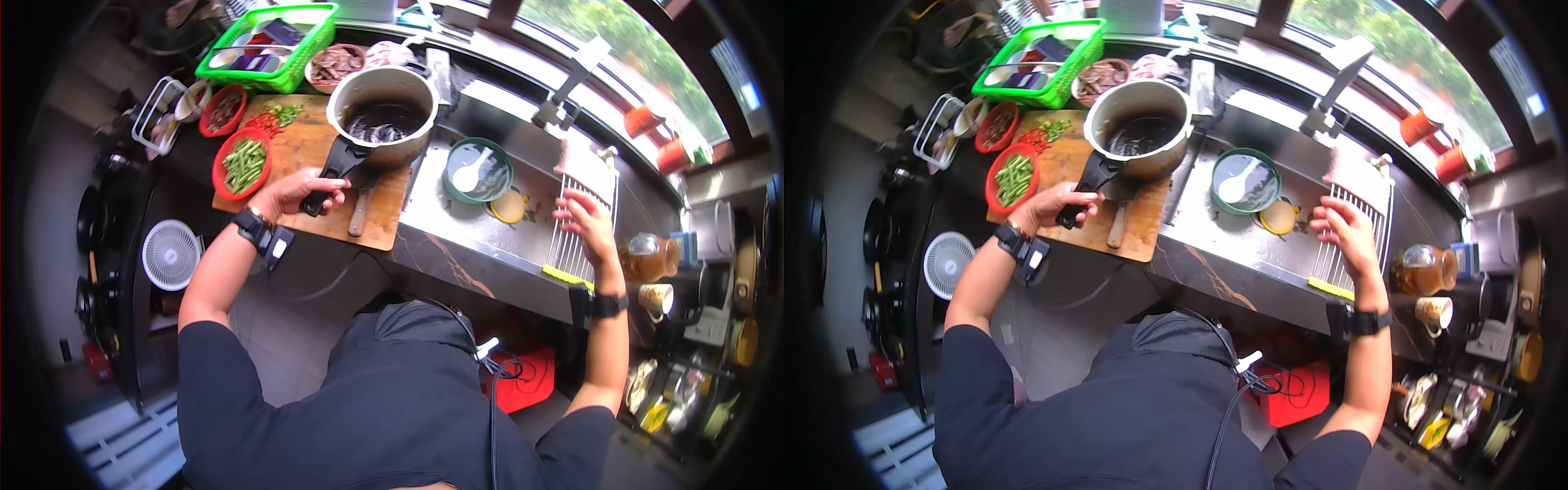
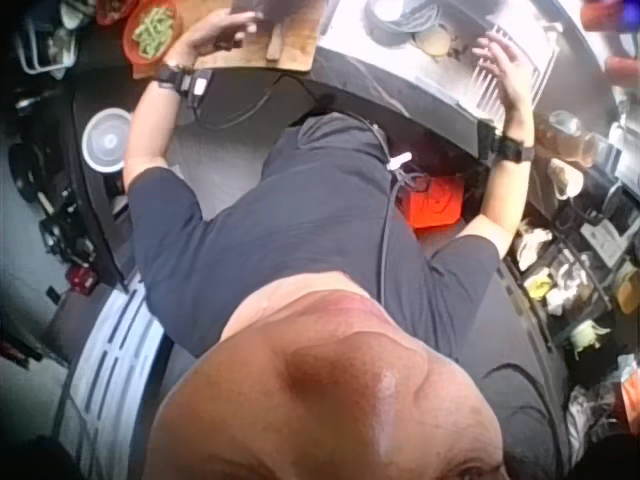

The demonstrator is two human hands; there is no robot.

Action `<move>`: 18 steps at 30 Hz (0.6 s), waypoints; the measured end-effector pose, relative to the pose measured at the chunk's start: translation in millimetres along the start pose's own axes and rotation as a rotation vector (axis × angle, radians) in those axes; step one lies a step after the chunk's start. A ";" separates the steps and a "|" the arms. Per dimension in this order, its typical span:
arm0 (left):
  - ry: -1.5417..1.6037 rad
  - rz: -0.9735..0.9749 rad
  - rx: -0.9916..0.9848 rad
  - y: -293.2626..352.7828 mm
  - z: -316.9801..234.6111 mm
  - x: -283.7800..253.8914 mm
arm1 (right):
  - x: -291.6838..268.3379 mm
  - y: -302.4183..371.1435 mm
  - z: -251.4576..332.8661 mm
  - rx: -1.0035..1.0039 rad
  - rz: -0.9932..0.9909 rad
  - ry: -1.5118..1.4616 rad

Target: The person slices meat with a cleaver on a wooden board and then scrubs the inside of a pot with steel wool. Next, the person scoops rice into the pot and rinses the rice under a faucet by hand.

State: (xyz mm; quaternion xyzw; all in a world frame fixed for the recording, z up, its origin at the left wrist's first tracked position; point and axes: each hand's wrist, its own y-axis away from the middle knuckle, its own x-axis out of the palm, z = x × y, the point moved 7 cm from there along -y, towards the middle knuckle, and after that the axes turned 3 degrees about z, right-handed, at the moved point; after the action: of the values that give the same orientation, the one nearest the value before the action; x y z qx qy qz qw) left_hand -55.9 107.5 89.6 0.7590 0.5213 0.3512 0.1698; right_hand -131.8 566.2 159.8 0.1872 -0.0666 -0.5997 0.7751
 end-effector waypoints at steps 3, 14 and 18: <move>0.226 0.213 0.047 -12.9 2.7 37.7 | -5.3 -35.1 -7.9 0.030 -0.070 -0.009; 0.002 0.041 0.087 0.8 -23.0 128.8 | -45.7 -181.0 13.9 -0.127 -0.371 0.912; 0.123 0.207 0.015 -27.6 -18.6 177.7 | -62.3 -234.0 31.4 -0.245 -0.534 1.378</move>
State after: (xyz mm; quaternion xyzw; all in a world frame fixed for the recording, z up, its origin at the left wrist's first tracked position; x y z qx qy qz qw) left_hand -50.4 278.2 148.6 0.7870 0.4523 0.4087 0.0945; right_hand -370.7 569.8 109.7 0.4427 0.5492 -0.5175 0.4845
